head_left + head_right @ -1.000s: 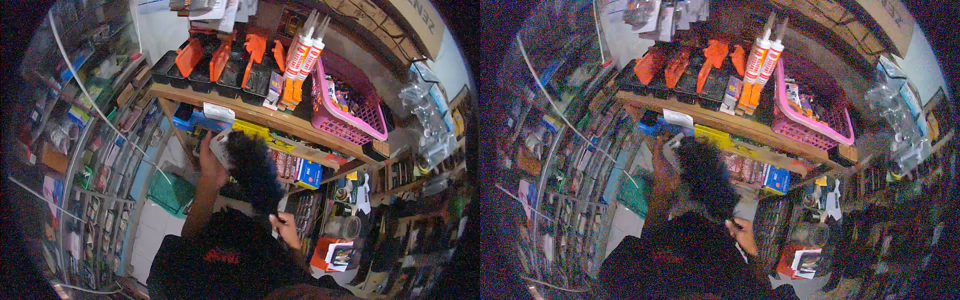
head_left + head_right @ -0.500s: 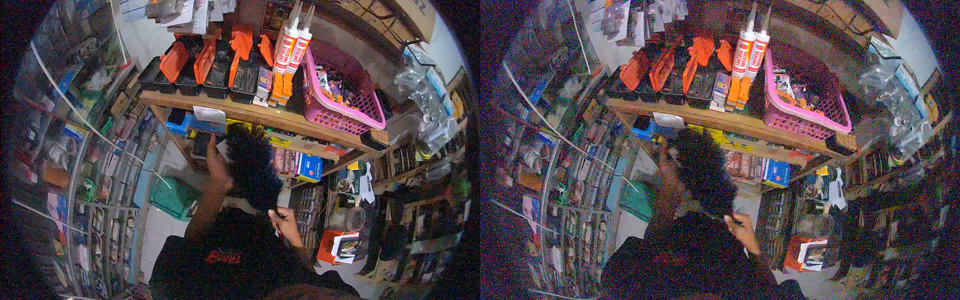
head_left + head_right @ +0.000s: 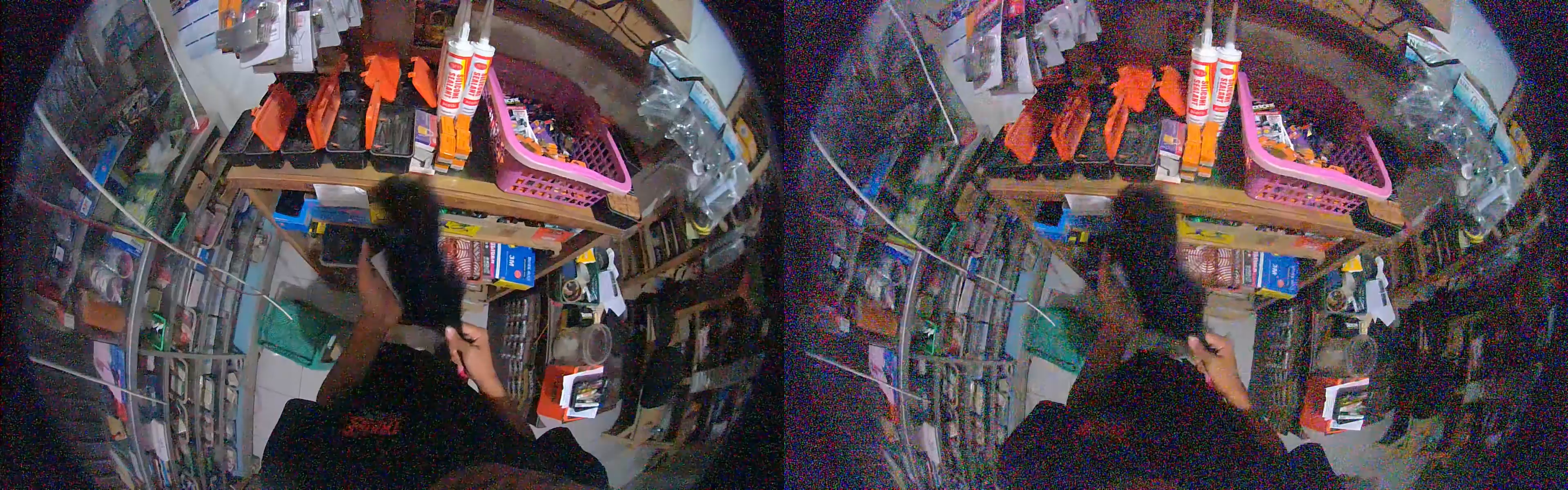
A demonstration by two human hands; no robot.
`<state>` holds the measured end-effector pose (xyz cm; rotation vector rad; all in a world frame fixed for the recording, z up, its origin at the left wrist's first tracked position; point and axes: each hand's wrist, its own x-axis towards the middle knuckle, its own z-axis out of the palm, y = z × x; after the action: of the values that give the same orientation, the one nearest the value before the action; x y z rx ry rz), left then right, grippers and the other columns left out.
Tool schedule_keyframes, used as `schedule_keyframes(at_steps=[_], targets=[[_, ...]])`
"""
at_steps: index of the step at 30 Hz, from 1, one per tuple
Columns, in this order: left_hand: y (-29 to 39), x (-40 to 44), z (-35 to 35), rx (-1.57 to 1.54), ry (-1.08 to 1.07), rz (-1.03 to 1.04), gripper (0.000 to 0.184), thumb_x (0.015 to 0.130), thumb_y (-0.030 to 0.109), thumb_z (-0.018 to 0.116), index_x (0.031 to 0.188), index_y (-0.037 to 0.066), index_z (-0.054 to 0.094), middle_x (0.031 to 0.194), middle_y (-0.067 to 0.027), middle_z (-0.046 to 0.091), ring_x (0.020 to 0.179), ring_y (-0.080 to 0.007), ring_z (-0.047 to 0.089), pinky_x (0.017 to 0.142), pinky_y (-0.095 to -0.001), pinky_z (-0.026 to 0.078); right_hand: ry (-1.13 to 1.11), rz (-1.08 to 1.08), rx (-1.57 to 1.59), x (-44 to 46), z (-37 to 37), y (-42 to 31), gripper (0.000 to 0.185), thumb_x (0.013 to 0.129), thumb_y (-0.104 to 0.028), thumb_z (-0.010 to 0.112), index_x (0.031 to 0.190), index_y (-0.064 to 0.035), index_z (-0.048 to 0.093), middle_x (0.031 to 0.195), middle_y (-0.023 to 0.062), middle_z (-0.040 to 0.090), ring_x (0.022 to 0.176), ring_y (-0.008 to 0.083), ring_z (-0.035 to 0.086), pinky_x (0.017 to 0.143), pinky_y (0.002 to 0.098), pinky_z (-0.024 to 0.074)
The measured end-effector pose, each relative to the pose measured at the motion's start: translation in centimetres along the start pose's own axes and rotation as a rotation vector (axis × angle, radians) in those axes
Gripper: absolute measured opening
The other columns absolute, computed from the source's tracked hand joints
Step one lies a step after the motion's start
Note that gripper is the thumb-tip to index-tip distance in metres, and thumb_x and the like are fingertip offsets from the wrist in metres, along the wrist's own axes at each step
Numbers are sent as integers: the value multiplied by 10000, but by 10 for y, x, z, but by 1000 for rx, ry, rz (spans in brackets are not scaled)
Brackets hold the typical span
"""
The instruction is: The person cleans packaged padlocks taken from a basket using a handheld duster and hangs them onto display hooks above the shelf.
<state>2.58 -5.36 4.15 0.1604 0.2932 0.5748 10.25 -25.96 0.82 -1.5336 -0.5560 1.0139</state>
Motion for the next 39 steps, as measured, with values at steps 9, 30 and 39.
schedule_keyframes(at_steps=[9,30,39], targets=[[21,8,-22,246,90,151,676,852,727,389,937,92,606,768,-20,632,655,-168,613,566,-320,524,-55,79,138,-7,-15,-6,300,959,-174,559,695,-58,477,541,-19,431,424,60,372,398,233,296],[31,33,-80,126,101,206,422,958,441,480,1235,133,561,1199,-62,605,1110,-220,558,941,-430,467,-119,85,-75,-14,-12,5,354,918,-321,632,656,-103,536,533,-39,467,422,52,389,377,248,285],[16,15,-77,165,118,215,405,966,403,470,1251,128,554,1203,-70,606,1107,-224,561,925,-435,477,-147,-58,-266,-17,-19,17,262,933,-220,611,821,16,616,594,-43,443,560,47,410,518,239,353]])
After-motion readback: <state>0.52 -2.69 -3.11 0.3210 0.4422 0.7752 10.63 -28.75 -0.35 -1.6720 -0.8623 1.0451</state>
